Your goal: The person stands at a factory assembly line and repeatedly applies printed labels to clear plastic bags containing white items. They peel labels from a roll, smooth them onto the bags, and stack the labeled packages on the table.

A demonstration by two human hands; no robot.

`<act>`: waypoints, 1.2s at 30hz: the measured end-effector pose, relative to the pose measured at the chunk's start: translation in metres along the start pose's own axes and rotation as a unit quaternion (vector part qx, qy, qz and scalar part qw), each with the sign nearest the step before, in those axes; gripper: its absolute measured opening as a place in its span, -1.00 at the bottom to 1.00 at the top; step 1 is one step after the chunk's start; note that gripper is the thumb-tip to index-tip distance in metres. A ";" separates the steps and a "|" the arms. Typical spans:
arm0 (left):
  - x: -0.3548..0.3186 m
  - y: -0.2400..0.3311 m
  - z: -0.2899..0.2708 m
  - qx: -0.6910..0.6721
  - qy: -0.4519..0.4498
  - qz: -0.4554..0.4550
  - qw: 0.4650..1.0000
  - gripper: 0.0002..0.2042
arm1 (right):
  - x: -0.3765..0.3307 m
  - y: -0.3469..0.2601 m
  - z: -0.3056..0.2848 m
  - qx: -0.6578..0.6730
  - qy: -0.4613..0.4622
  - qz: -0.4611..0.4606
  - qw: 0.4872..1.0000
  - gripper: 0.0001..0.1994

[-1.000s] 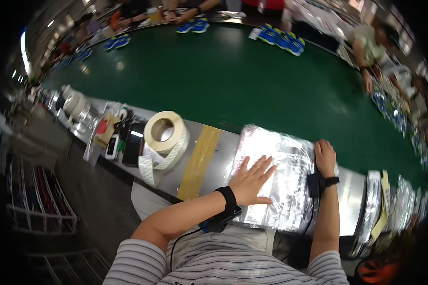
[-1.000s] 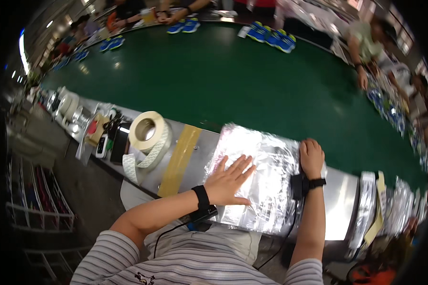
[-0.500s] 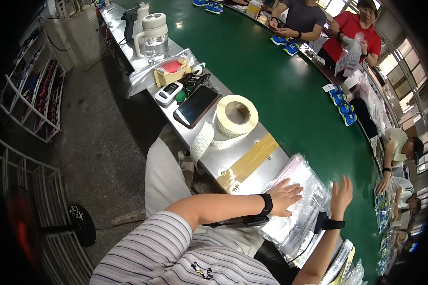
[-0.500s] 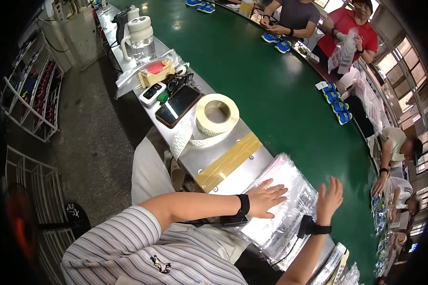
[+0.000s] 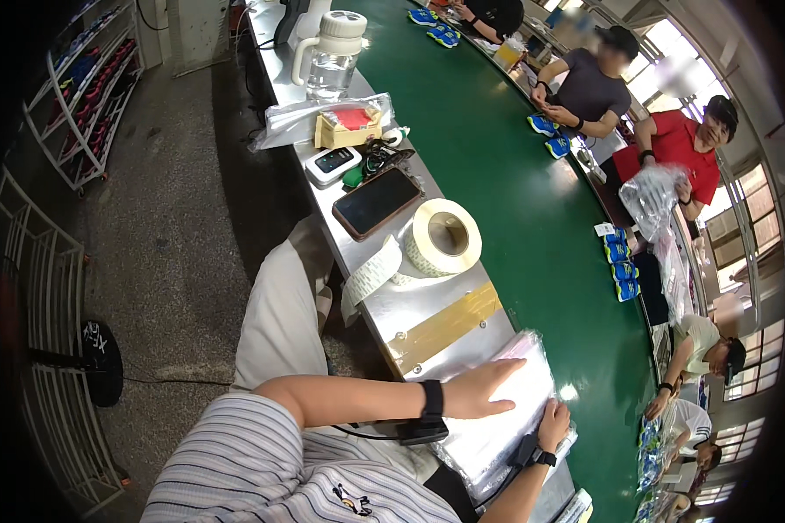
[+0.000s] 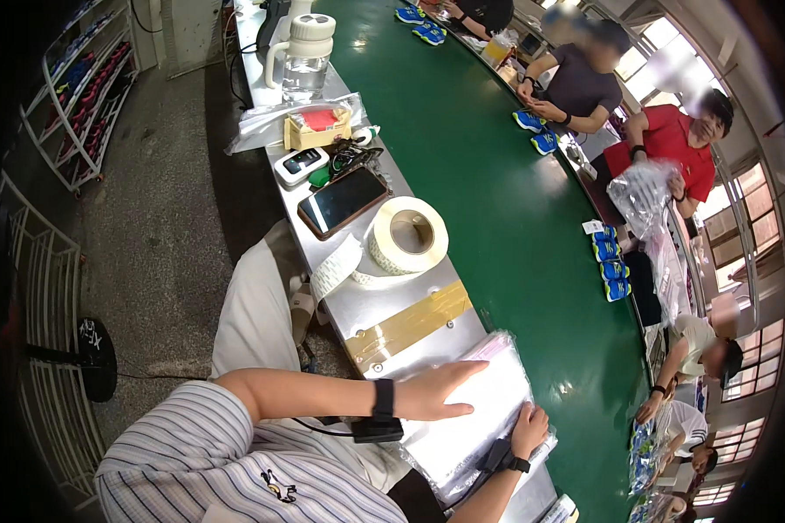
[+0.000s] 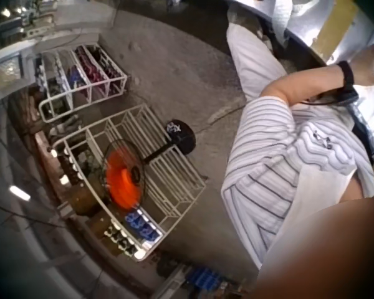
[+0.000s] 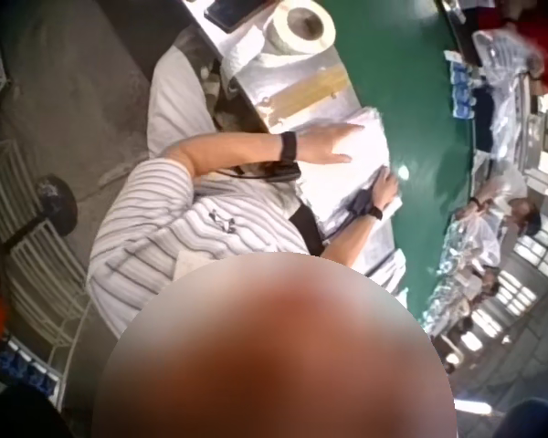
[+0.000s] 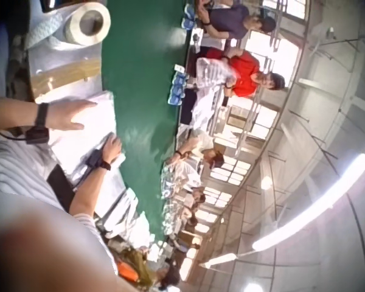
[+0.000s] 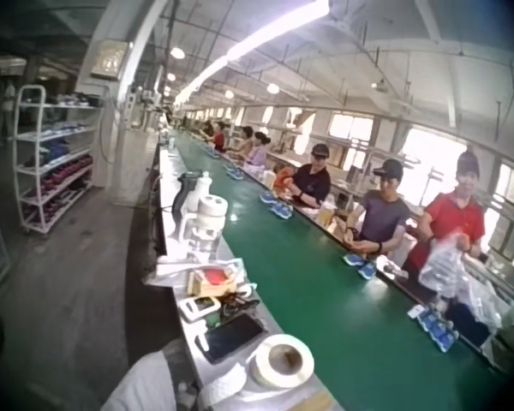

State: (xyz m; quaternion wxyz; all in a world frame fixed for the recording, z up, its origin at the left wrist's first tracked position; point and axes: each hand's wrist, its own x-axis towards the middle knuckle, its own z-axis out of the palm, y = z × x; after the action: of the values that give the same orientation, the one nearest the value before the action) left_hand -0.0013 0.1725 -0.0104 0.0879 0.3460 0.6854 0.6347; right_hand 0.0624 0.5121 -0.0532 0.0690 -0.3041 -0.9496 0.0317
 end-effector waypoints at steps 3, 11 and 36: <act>-0.050 0.003 -0.073 -0.175 0.107 -0.080 0.975 -0.66 | -0.007 0.001 0.004 0.010 0.023 -0.003 1.000 -0.55; -0.105 -0.030 -0.207 0.272 0.336 -0.097 0.897 -0.66 | -0.002 0.021 -0.001 0.162 -0.005 -0.053 0.985 -0.57; 0.005 -0.018 -0.227 -0.441 0.253 -0.220 0.832 -0.74 | -0.182 -0.232 -0.091 0.599 -0.563 -0.128 0.555 -0.76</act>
State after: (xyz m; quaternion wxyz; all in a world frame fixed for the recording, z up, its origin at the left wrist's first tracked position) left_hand -0.1381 -0.0076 0.0151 0.1922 -0.0627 0.3889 0.8988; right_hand 0.0893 0.2191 0.0401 -0.3096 0.0122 -0.5860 0.7487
